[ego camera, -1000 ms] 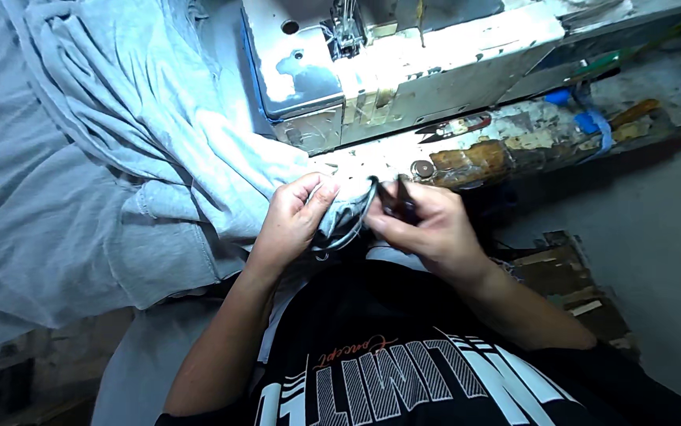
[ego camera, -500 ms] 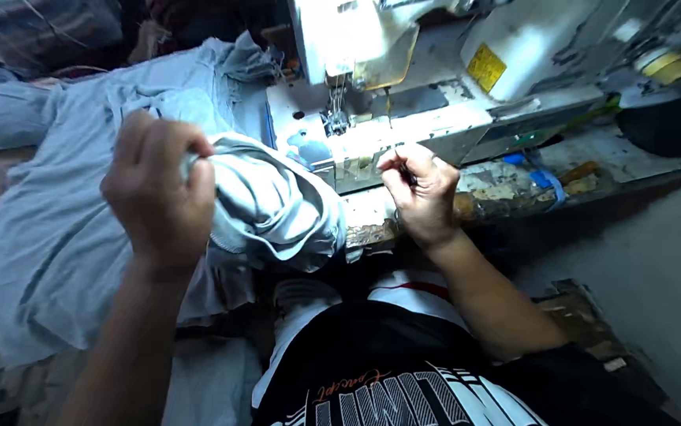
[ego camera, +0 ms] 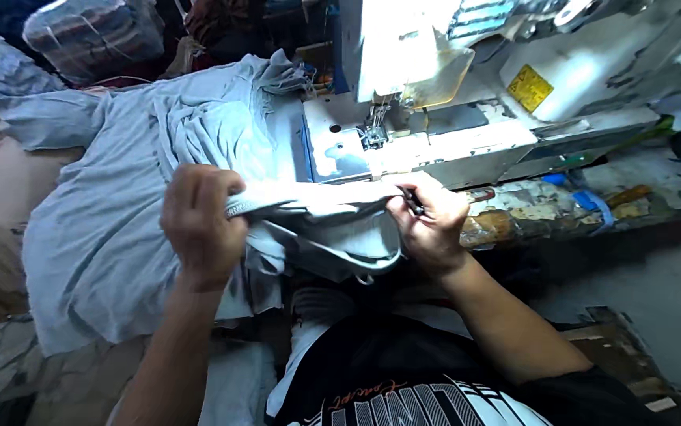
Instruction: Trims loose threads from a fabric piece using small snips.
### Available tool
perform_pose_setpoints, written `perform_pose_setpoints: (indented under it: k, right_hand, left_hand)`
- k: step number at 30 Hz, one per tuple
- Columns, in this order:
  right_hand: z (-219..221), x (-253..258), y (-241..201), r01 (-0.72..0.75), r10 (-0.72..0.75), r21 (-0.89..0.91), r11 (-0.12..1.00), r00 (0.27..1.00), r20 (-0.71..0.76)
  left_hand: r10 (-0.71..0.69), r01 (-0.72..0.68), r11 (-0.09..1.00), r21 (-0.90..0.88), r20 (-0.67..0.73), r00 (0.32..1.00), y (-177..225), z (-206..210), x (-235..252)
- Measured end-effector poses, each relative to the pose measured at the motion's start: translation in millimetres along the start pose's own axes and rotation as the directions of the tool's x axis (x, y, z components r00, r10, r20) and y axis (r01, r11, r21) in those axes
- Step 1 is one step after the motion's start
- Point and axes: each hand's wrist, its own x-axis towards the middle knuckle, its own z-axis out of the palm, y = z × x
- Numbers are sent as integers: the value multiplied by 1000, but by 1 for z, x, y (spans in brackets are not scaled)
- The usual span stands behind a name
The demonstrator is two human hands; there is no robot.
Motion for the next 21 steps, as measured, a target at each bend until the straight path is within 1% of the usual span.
perform_pose_setpoints:
  k: [1, 2, 3, 4, 5, 6, 7, 8, 9, 10, 11, 12, 13, 14, 15, 16, 17, 18, 19, 20, 21]
  right_hand:
    - [0, -5, 3, -16, 16, -25, 1000, 1000, -4]
    - [1, -10, 5, -35, 36, -40, 999, 999, 5]
    - [3, -16, 7, -53, 54, -47, 997, 998, 12]
    - [5, -20, 7, -67, 68, -50, 997, 998, 17]
    - [5, -24, 7, -77, 78, -50, 996, 997, 28]
    - [3, -27, 6, -83, 85, -46, 995, 995, 46]
    - [1, -29, 4, -87, 89, -35, 996, 994, 65]
    - [0, -30, 3, -84, 86, -26, 996, 993, 82]
    - [-2, -32, 0, -72, 74, -22, 997, 992, 102]
    - [-3, -34, -1, -51, 52, -8, 999, 992, 114]
    - [-5, -38, -2, -34, 32, 16, 999, 993, 116]
    - [-6, -42, -3, -31, 24, 63, 998, 995, 101]
    - [-6, -46, -4, -50, 42, 119, 992, 997, 71]
    - [-7, -50, -6, -113, 105, 181, 977, 993, 50]
    - [-9, -54, -8, -216, 210, 262, 941, 976, 49]
    - [-10, -58, -11, -338, 338, 361, 869, 939, 63]
    - [-11, -62, -14, -461, 469, 440, 771, 878, 98]
    - [-11, -65, -16, -571, 586, 502, 650, 797, 146]
    - [-11, -68, -17, -645, 674, 556, 524, 713, 191]
    - [-10, -69, -18, -679, 722, 594, 431, 655, 225]
    - [-11, -69, -19, -685, 735, 615, 390, 634, 241]
  left_hand:
    - [-84, 84, 996, 33, 25, 996, -10, 4, -12]
    - [-180, 178, 983, 36, 104, 978, -15, 7, -23]
    - [-261, 267, 964, 11, 246, 933, -16, 7, -32]
    - [-290, 331, 943, -27, 417, 861, -14, 6, -37]
    - [-275, 368, 928, -55, 564, 778, -9, 3, -39]
    - [-225, 349, 934, -72, 641, 734, 0, -3, -38]
    - [-159, 287, 953, -98, 645, 748, 13, -11, -35]
    - [-97, 229, 962, -150, 596, 797, 26, -19, -28]
    - [-52, 196, 954, -229, 515, 855, 42, -25, -19]
    - [-29, 185, 923, -338, 417, 908, 57, -26, -11]
    - [-35, 188, 872, -452, 325, 945, 72, -19, -7]
    - [-61, 199, 812, -549, 260, 964, 85, -7, -9]
    - [-89, 220, 761, -610, 237, 967, 95, 9, -17]
    - [-113, 242, 731, -639, 236, 965, 101, 28, -27]
    - [-133, 260, 718, -645, 238, 962, 102, 45, -39]
    - [-156, 281, 710, -646, 245, 957, 101, 60, -49]
    - [-182, 312, 691, -652, 262, 948, 99, 68, -55]
    - [-207, 340, 668, -661, 274, 939, 98, 72, -57]
    - [-231, 363, 646, -671, 281, 931, 98, 72, -55]
    - [-250, 376, 632, -677, 281, 927, 101, 71, -51]
    - [-264, 380, 628, -679, 273, 925, 104, 70, -46]
